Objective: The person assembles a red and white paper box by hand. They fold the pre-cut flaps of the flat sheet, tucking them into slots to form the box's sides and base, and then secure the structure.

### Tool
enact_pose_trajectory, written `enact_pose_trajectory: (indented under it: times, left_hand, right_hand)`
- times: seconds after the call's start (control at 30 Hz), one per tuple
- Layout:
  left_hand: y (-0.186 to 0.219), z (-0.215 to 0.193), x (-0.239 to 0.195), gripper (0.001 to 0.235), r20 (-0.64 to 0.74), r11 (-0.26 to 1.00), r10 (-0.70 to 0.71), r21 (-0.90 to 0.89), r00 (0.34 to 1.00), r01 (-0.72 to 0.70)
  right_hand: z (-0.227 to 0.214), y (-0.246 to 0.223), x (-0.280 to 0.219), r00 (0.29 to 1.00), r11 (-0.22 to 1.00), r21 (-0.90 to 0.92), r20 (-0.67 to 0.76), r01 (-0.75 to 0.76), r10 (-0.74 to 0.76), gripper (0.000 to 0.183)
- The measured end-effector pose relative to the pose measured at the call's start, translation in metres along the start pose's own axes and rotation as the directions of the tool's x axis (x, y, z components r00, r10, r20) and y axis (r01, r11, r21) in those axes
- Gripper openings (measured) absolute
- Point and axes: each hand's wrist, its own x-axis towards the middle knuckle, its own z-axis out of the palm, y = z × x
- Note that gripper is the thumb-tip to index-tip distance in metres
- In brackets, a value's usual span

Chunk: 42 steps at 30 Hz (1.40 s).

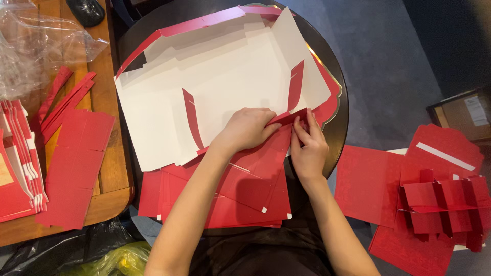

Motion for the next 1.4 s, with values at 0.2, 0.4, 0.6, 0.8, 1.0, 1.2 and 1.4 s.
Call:
enact_pose_trajectory:
  times: [0.2,0.4,0.6,0.8,1.0,1.2,1.4]
  left_hand:
    - [0.004,-0.001,0.000,0.028,0.019,1.000,0.017,0.020,1.000,-0.017]
    - [0.005,0.003,-0.001,0.023,-0.005,0.993,0.095,0.065,0.995,-0.095]
    - [0.008,0.016,0.001,0.016,-0.099,0.977,0.169,0.150,0.981,-0.154]
    - [0.009,0.026,0.002,0.012,-0.178,0.955,0.241,0.221,0.954,-0.200]
    - [0.007,0.025,0.003,0.018,-0.193,0.952,0.267,0.205,0.944,-0.227]
    - [0.014,0.020,-0.005,0.027,-0.235,0.972,0.200,0.172,0.951,-0.161]
    - [0.021,0.019,-0.058,0.029,-0.339,0.914,0.116,0.404,0.934,0.033]
  right_hand:
    - [-0.007,0.004,0.009,0.979,0.965,-0.191,-0.060,0.179,-0.194,0.014]
    - [-0.013,0.004,0.014,0.989,0.983,-0.119,-0.018,0.142,-0.145,0.011]
    - [-0.012,0.001,0.008,0.986,0.984,-0.069,-0.019,0.162,-0.164,0.014]
    - [-0.012,-0.001,0.009,0.991,0.989,0.065,-0.030,0.131,-0.129,0.020]
    - [-0.013,-0.006,0.008,0.999,0.988,0.152,0.004,-0.034,0.034,0.020]
    - [-0.017,0.007,0.005,0.971,0.892,0.400,-0.023,-0.209,0.238,0.014]
    - [-0.037,0.035,-0.003,0.958,0.815,0.556,-0.106,-0.164,0.265,0.018]
